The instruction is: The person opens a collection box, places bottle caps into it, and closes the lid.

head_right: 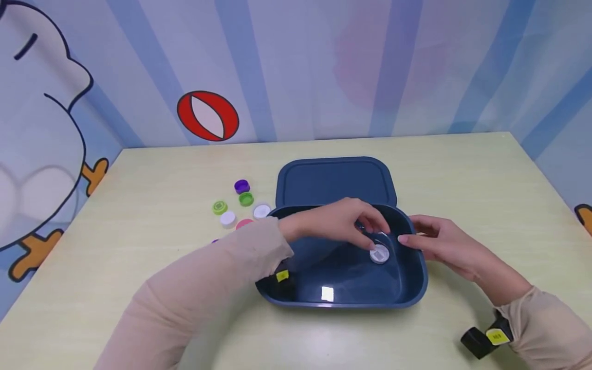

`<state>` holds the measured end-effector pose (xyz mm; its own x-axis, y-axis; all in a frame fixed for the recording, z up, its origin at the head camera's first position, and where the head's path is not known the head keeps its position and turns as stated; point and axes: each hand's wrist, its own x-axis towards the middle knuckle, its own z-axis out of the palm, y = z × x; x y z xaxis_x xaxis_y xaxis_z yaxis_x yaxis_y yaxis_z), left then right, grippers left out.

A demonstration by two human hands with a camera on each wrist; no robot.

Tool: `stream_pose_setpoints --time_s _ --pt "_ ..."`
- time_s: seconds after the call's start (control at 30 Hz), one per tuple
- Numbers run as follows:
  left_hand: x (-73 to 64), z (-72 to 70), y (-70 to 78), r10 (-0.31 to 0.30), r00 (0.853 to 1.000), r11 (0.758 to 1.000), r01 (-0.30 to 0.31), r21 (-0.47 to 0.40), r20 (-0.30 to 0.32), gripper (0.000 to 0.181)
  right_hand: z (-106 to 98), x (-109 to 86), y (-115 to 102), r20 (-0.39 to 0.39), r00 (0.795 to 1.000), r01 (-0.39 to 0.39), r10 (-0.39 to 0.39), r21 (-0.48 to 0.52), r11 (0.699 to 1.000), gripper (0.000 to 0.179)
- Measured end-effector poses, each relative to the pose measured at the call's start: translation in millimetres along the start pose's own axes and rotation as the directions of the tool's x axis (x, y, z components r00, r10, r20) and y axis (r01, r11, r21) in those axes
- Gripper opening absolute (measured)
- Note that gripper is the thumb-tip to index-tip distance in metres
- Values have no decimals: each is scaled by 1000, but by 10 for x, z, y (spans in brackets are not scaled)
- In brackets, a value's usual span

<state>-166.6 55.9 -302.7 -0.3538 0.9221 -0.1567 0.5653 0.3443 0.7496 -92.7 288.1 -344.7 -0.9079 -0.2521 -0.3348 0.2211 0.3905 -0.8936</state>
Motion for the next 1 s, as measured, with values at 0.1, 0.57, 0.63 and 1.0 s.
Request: stream_pose_setpoints --time_s 0.1,0.57,0.63,1.0 --pt "-253 -152 8 -19 999 999 17 -32 -41 33 28 14 -3 -5 1000 0 0 -3 1000 54" --pt "-1475 -648 -619 -269 911 923 150 -355 -314 37 23 -12 49 -10 1000 8 -7 17 1000 57" --pt "-1608 -671 -744 -308 884 911 167 -378 -352 39 19 -13 49 -10 1000 9 -9 20 1000 56" --pt "-2052 -701 -1214 -464 750 861 258 -438 -471 40 9 -33 41 -16 1000 3 -2 16 1000 54"
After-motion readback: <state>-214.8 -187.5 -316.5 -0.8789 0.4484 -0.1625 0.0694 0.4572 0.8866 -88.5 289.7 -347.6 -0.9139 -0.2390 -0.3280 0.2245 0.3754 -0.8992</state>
